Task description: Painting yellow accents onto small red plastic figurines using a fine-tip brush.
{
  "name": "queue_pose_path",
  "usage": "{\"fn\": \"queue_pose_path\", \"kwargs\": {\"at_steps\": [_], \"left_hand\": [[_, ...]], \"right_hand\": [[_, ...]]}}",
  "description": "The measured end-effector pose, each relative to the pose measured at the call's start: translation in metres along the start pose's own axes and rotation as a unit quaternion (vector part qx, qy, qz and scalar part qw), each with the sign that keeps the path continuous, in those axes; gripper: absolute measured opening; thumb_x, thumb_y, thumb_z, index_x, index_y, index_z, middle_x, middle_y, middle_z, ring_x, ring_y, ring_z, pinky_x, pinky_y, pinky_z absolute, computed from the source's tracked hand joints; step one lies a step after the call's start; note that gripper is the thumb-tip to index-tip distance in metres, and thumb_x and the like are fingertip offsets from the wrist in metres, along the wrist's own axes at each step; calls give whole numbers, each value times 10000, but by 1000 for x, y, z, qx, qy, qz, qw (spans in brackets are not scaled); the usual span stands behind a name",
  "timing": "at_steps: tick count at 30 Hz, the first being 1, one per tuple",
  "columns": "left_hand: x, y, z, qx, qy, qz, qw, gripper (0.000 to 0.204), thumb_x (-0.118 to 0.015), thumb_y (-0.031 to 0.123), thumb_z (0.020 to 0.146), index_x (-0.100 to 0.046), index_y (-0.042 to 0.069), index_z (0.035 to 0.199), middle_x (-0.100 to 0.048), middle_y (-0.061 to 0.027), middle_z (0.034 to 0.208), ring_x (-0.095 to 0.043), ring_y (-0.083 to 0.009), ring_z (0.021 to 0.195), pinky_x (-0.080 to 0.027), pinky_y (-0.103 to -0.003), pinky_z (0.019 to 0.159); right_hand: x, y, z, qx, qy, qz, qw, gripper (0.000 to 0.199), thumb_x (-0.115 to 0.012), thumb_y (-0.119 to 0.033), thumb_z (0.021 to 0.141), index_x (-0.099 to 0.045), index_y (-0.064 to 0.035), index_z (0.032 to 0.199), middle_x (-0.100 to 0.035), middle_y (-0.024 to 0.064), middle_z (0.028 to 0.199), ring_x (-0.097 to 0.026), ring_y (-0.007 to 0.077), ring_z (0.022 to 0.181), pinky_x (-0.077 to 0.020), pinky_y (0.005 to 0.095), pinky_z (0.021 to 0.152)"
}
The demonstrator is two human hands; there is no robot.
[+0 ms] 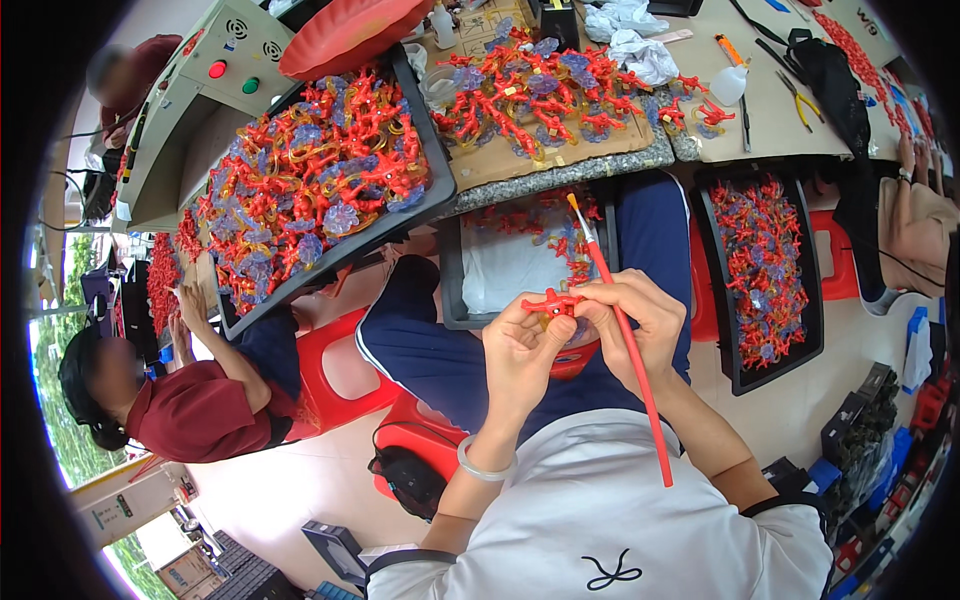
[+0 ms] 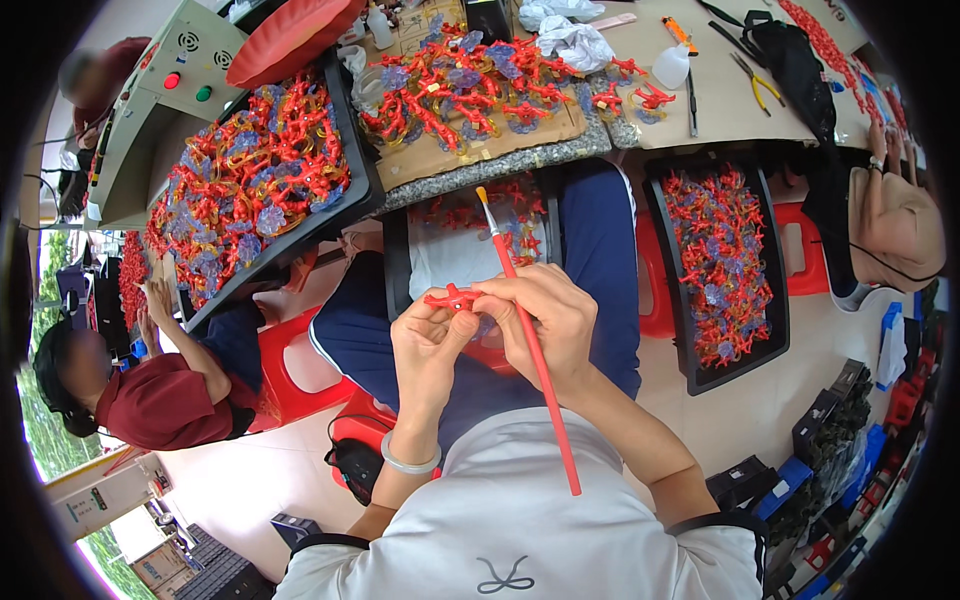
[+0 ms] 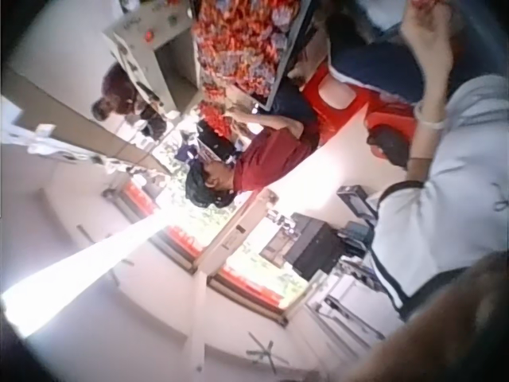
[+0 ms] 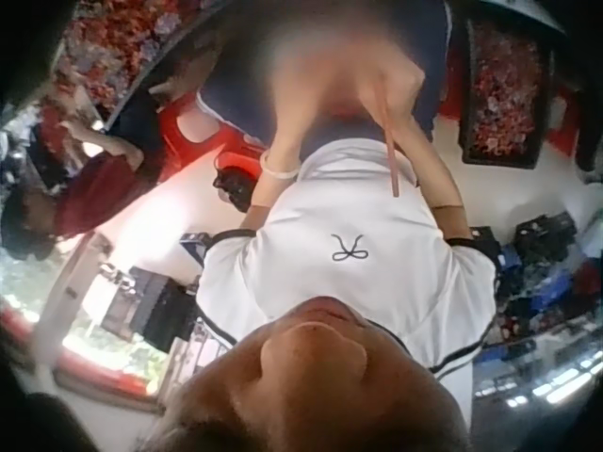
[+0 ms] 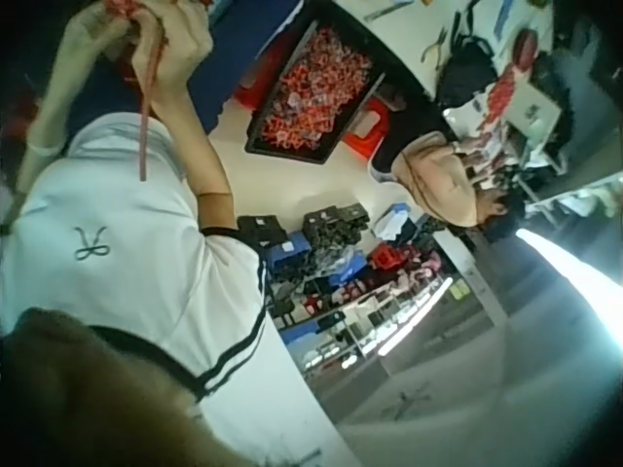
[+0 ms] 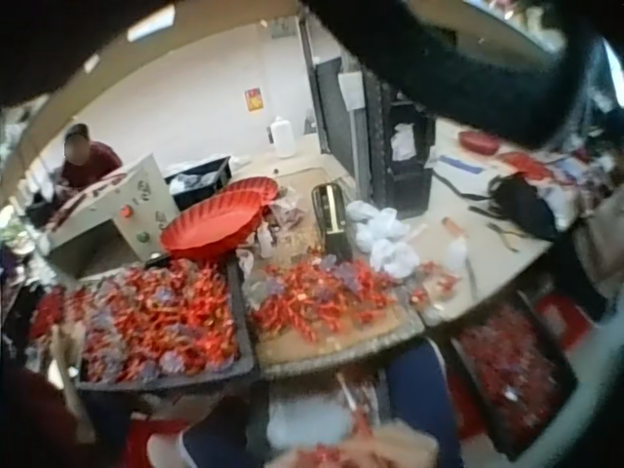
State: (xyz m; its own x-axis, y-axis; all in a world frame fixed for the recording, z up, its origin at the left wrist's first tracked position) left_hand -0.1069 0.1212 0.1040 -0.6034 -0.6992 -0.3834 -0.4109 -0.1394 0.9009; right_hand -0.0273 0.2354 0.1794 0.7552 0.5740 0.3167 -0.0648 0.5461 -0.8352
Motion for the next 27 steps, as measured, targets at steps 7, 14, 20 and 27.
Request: {"fn": "queue_pose_path", "kwargs": {"at_steps": [7, 14, 20, 27], "left_hand": [[-2, -5, 1, 48, -21, -107, 993, 224, -659, 107, 899, -586, -30, 1061, -668, -93, 971, -633, -115, 865, -538, -258, 769], [-3, 2, 1, 24, 10, -77, 997, 258, -648, 116, 909, -578, -40, 1103, -670, -100, 1001, -637, -122, 879, -524, -248, 738], [14, 14, -3, -60, 90, 150, 983, 154, -605, 27, 859, -631, -50, 990, -685, -97, 823, -616, -101, 697, -476, -226, 625], [-9, 35, -6, -112, 67, 432, 892, 83, -620, 18, 751, -614, -32, 817, -624, -98, 667, -542, -97, 544, -421, -228, 511]], "right_hand": [[-1, -11, 4, 28, 17, -14, 999, 106, -722, -17, 716, -700, -24, 820, -647, 86, 727, -582, 218, 581, -450, 292, 542], [-7, 11, 11, -59, -26, 76, 995, 113, -715, -42, 760, -700, -1, 864, -654, 105, 743, -617, 194, 636, -482, 287, 581], [-22, 37, 1, -152, -60, 141, 976, 136, -710, -90, 805, -695, 18, 887, -678, 115, 795, -636, 158, 675, -490, 261, 615], [-53, 63, -17, -282, -202, 248, 905, 165, -632, -100, 900, -672, 52, 848, -672, 81, 788, -614, 94, 705, -504, 230, 663]]}}
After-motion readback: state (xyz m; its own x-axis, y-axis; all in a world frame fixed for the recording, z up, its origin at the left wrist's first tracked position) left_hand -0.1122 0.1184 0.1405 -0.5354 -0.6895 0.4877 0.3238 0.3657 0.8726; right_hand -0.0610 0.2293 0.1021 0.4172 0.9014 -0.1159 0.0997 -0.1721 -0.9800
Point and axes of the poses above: each hand's wrist, its own z-axis towards the middle knuckle, its own x-axis out of the back of the hand, y = z × x, the point moved 10 cm from there along z, towards the middle knuckle
